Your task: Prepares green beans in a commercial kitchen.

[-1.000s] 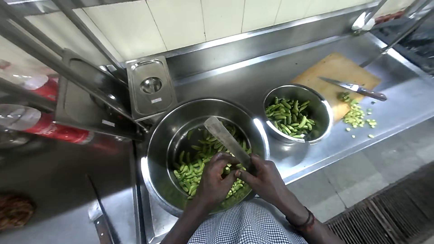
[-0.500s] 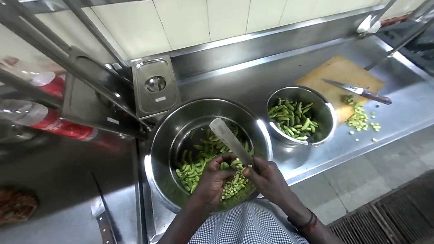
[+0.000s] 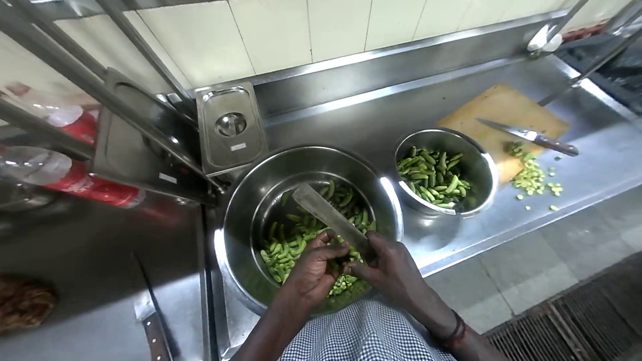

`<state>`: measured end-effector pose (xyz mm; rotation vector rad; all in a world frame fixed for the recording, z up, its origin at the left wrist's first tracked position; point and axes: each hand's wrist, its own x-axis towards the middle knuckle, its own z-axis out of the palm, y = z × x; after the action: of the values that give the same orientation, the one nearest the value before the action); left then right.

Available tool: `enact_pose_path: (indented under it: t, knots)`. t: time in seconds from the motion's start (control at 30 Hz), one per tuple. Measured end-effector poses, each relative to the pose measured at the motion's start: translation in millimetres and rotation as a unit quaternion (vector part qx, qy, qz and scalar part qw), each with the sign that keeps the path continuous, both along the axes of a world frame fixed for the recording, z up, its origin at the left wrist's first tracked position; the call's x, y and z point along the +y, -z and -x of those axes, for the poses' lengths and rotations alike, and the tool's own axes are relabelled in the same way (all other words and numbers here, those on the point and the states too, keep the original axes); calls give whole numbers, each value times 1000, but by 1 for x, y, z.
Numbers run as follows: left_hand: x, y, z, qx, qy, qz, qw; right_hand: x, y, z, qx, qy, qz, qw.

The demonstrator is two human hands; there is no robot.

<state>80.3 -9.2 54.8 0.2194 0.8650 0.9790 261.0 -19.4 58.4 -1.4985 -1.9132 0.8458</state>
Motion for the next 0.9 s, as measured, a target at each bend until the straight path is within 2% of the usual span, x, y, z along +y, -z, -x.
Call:
enact_pose_path:
  t: [0.27,0.53,0.6,0.63,0.67,0.7,0.73,0.77,0.8,0.83,0.87,0.9]
  knots:
    - [-5,2,2,-53,-9,4,999,-2,4,2,-8,-30,-16,999]
    - [25,-13,13,101,-47,1,994,1,1,-25,79,73,-24,994]
    - [32,-12,11,184,2,-35,982,1,2,-29,66,84,-22,994]
    - [35,-8,9,260,51,-76,961,1,2,-29,55,88,-22,994]
    - [40,-3,7,353,114,-130,920,1,2,-28,47,90,-21,995]
    - [49,5,5,446,182,-186,857,2,2,-27,41,92,-18,995]
    - [57,10,3,523,274,-234,772,2,2,-26,40,93,-13,995]
    - [63,15,-1,587,362,-273,671,1,2,-25,41,94,-7,995]
    - [66,21,-7,631,431,-302,570,1,1,-25,42,95,-2,995]
    - [66,27,-12,658,475,-318,491,1,1,-25,43,95,0,995]
    - [65,32,-18,673,503,-322,436,1,1,-25,44,94,-1,995]
    - [64,37,-21,682,519,-321,402,1,1,-26,43,94,-4,995]
